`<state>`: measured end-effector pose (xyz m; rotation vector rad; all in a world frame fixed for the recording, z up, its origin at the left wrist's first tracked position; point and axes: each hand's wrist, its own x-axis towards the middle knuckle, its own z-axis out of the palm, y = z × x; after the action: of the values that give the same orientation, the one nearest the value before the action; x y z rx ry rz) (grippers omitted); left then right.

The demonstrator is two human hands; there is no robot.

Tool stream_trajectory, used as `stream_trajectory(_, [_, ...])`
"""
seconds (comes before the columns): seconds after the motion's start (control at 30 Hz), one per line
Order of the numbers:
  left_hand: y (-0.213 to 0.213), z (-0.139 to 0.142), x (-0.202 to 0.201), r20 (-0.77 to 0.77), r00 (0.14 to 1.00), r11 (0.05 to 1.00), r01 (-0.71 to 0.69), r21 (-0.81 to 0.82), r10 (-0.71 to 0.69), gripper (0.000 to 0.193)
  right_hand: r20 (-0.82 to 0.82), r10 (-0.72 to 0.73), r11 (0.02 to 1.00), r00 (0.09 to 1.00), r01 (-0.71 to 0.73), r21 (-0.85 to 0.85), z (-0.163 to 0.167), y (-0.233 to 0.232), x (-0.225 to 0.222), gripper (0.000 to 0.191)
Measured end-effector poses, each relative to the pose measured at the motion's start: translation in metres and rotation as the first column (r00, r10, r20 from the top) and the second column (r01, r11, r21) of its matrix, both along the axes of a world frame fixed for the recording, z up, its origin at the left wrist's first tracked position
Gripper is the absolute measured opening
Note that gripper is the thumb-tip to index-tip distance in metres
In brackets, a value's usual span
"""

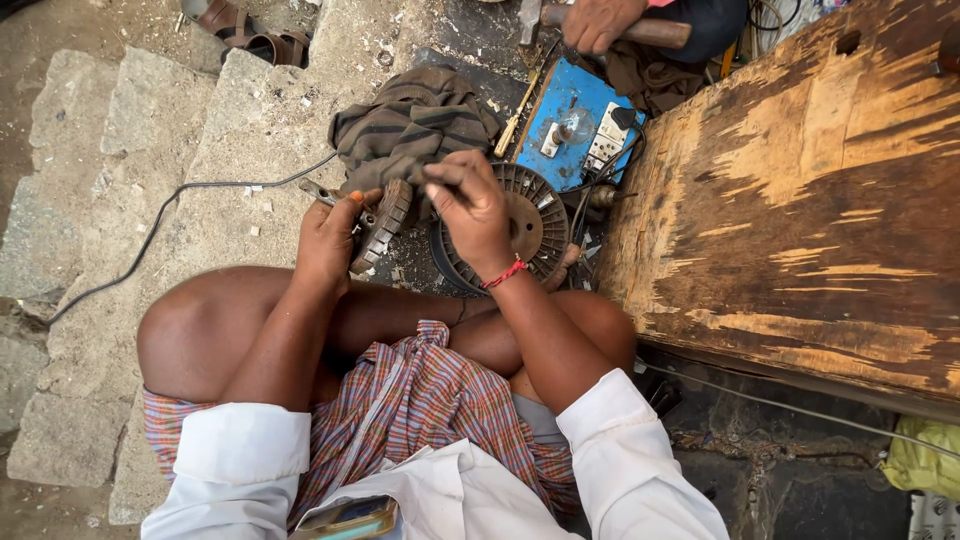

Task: The person sits on the ground assembling an electric motor rotor, fitting a threaded shaft through a die-cast fan/rotor disc and pressing parts together by hand. They handle several rotor discs and spacers, then use a hammer to tap the shaft into place on the assembly.

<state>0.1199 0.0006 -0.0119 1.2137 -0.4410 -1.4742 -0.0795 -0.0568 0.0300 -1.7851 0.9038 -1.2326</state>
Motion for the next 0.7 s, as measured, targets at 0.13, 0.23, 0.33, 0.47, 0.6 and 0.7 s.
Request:
stream_trajectory(0.13, [0.003,0.004,0.006,-0.094,0.995,0.999,-0.032,0.036,0.035,0.026,-0.237,0.119,0.981,0.964,-0.150,-0.119,0.008,0.012,0.006,0.033])
stream_trajectory(0.23, [0.002,0.005,0.009,-0.190,0.979,0.994,-0.055,0.090,0.071,0.022,-0.195,0.091,0.996,0.977,-0.093,0.000,-0.002,0.000,0.009,0.035])
stream_trajectory(0.33, [0.002,0.004,0.010,-0.244,0.965,0.983,-0.051,0.176,0.094,0.023,0.006,0.136,0.971,0.991,-0.135,0.197,-0.024,-0.012,0.011,0.023])
stream_trajectory(0.47, [0.002,-0.001,0.013,-0.335,0.937,0.977,-0.029,0.213,0.101,0.024,0.026,0.143,0.952,0.989,-0.145,0.270,-0.051,-0.014,0.008,0.022])
stream_trajectory(0.6, [0.007,-0.002,0.016,-0.431,0.890,0.989,-0.122,0.082,0.145,0.025,0.237,0.158,0.794,0.959,-0.266,0.547,-0.066,-0.007,0.015,0.032])
stream_trajectory(0.7, [0.006,0.002,0.016,-0.473,0.858,0.979,-0.189,0.076,0.202,0.027,0.297,0.096,0.736,0.950,-0.269,0.621,-0.069,0.001,0.026,0.035])
